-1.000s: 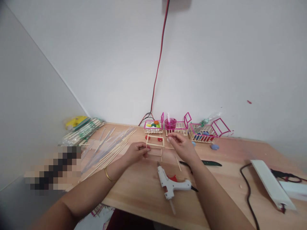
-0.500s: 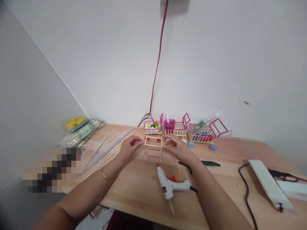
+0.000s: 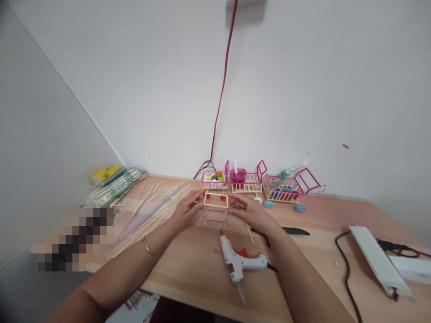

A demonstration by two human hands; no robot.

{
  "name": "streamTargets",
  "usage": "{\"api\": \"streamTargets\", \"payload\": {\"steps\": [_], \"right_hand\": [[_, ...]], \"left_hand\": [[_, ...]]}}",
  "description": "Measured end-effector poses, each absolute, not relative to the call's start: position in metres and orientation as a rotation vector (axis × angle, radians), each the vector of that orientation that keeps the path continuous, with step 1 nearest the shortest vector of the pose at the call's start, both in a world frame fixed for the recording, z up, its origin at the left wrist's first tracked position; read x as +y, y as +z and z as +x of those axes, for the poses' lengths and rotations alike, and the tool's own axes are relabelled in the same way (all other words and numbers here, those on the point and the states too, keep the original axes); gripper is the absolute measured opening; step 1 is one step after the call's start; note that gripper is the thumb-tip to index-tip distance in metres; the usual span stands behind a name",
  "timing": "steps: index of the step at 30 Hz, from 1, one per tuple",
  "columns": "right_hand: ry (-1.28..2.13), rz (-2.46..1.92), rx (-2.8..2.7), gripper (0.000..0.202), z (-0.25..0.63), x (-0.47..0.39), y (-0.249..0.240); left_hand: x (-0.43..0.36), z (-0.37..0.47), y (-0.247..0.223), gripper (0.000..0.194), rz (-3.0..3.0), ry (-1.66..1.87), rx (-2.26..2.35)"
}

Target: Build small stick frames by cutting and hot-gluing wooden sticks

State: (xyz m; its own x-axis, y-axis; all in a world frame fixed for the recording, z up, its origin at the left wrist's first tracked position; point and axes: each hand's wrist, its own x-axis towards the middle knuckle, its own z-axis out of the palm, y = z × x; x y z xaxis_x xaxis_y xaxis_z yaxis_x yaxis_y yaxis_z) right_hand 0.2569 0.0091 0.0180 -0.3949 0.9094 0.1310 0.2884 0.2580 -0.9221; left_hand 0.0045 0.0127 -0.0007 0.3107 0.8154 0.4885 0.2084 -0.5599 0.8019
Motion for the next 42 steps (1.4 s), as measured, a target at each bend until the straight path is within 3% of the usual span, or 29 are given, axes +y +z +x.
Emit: {"api": "streamTargets", "payload": {"steps": [21, 27, 42], "right_hand": [[1.159, -1.047, -1.801, 0.043, 0.2555, 0.0104, 0.0160], [1.158, -1.035, -1.825, 0.056, 0.2527, 0.0079, 0.0197], [1.179, -0.981, -1.783, 0.044, 0.2521, 0.0081, 0.0170]], "left_hand": [[0.0120, 0.0071, -0.0002, 0.039, 1.896, 1.253, 0.954], [0.0120, 0.0081, -0.0014, 0.039, 1.885, 1.271, 0.944], [0.0110, 0.0083, 0.0000, 0.039, 1.879, 1.260, 0.934]]}}
